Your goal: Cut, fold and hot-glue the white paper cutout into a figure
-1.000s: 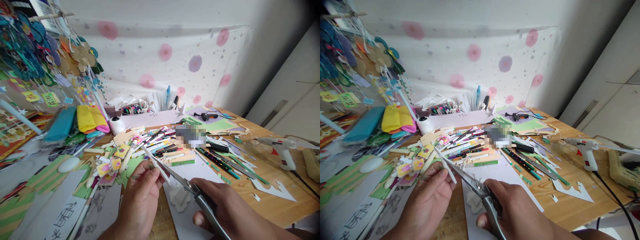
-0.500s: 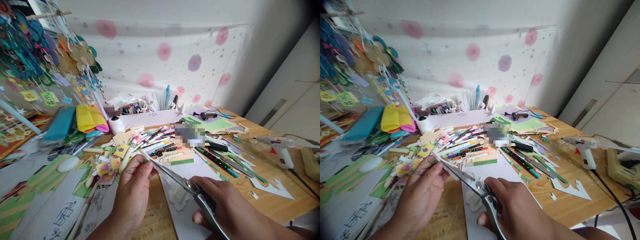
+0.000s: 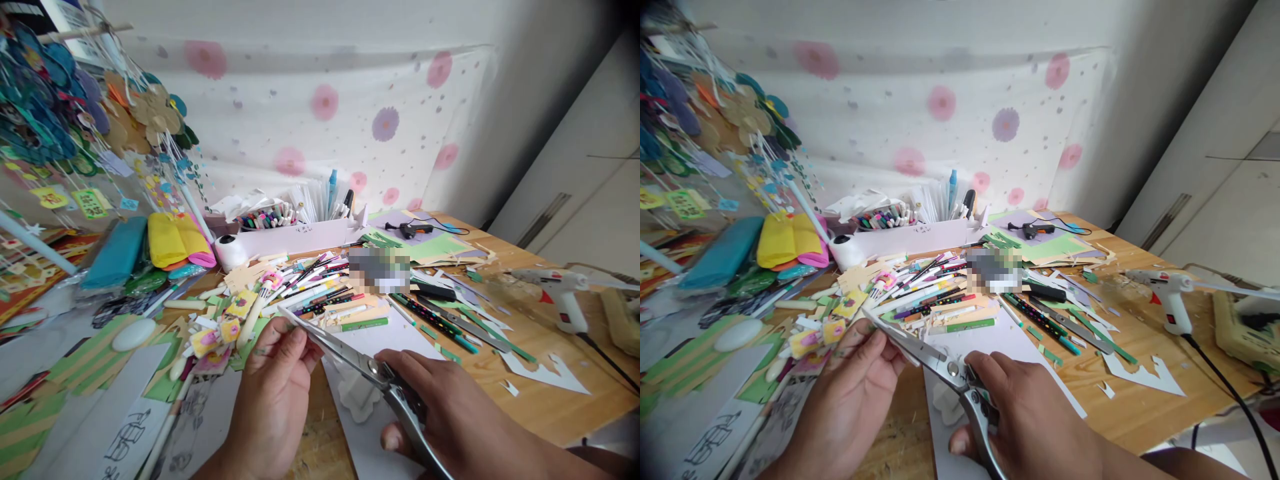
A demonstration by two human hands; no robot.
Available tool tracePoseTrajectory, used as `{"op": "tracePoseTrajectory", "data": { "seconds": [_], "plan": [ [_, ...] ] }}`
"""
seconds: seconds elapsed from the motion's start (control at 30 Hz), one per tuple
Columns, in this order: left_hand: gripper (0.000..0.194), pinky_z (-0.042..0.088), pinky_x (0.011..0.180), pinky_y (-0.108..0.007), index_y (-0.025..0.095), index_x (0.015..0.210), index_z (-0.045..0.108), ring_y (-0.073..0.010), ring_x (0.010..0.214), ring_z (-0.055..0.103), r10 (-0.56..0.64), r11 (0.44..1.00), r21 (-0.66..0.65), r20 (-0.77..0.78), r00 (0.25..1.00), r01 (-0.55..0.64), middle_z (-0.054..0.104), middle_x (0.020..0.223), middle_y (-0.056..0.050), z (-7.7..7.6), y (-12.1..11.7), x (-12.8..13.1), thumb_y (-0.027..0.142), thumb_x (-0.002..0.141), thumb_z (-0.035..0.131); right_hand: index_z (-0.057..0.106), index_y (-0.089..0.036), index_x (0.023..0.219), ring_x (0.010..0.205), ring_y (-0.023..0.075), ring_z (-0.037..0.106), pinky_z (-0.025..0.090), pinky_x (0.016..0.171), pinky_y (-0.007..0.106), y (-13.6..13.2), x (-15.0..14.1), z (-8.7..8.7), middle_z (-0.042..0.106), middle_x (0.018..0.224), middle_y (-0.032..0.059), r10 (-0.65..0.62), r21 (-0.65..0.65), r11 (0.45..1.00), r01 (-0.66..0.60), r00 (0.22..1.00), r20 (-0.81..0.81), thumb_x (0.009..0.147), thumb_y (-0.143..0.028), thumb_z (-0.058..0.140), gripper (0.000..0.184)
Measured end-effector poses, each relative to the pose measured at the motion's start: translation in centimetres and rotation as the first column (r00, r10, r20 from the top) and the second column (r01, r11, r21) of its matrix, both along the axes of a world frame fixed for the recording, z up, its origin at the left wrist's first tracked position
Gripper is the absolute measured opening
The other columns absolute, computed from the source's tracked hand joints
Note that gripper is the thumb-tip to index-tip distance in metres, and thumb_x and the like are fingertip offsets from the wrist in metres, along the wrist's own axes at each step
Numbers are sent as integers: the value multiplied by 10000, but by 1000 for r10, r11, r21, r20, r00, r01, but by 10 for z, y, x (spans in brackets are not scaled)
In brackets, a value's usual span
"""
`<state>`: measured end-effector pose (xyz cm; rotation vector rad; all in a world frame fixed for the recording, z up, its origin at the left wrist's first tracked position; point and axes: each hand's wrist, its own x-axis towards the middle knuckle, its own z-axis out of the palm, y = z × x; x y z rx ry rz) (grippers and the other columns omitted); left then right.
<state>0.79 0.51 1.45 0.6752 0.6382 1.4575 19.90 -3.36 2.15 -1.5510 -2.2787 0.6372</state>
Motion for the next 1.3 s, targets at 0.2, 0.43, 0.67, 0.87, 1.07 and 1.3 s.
{"op": "tracePoseTrajectory", "data": {
  "seconds": [0.2, 0.43, 0.67, 0.87, 1.07, 1.3],
  "plan": [
    [146, 473, 832, -334, 207, 769, 650, -174, 915, 587, -32, 999, -5, 34, 999, 33, 669, 879, -9, 0, -1, 0, 164, 871, 556, 575, -212, 890, 701, 180, 606, 457, 629, 262, 0, -4, -5, 661, 796, 25, -19, -50, 999, 14, 996, -85, 790, -285, 647, 143],
    [131, 489, 742, -278, 192, 770, 643, -131, 748, 589, -32, 999, -28, -64, 997, 30, 646, 764, 4, -4, -1, -3, 160, 868, 562, 518, -197, 895, 701, 168, 547, 435, 592, 243, 7, 15, 11, 600, 790, 26, -81, -131, 991, 36, 933, -352, 835, -508, 561, 319],
    [98, 502, 645, -284, 173, 720, 631, -149, 651, 598, -329, 944, -153, -329, 885, 293, 617, 698, -6, -7, -1, -3, 227, 800, 651, 479, -190, 1093, 741, 153, 539, 453, 658, 273, 7, 20, 2, 578, 884, 46, -89, -274, 951, -143, 722, -686, 802, -613, 567, 521],
    [156, 444, 535, -237, 171, 646, 636, -144, 539, 598, -530, 832, -185, -545, 650, 523, 616, 581, -11, -12, -8, 0, 256, 769, 681, 488, -171, 1023, 599, 92, 510, 420, 543, 223, 17, -11, -6, 557, 752, -21, -332, -415, 907, -71, 485, -809, 709, -256, 683, 379],
    [111, 465, 542, -263, 174, 736, 701, -171, 552, 614, -590, 793, -239, -528, 610, 560, 653, 632, -46, -8, -7, 0, 284, 725, 710, 503, -182, 997, 517, 65, 458, 342, 480, 197, 21, -11, -3, 546, 685, -60, -372, -436, 900, -9, 505, -779, 634, -106, 584, 379],
    [88, 463, 576, -264, 169, 691, 686, -164, 573, 614, -585, 793, -243, -556, 590, 558, 653, 638, -41, -10, -6, 0, 249, 725, 700, 501, -173, 984, 530, 80, 449, 356, 494, 215, 22, -9, -2, 531, 665, -54, -387, -419, 907, 39, 468, -795, 623, -178, 644, 389]
  ]
}}
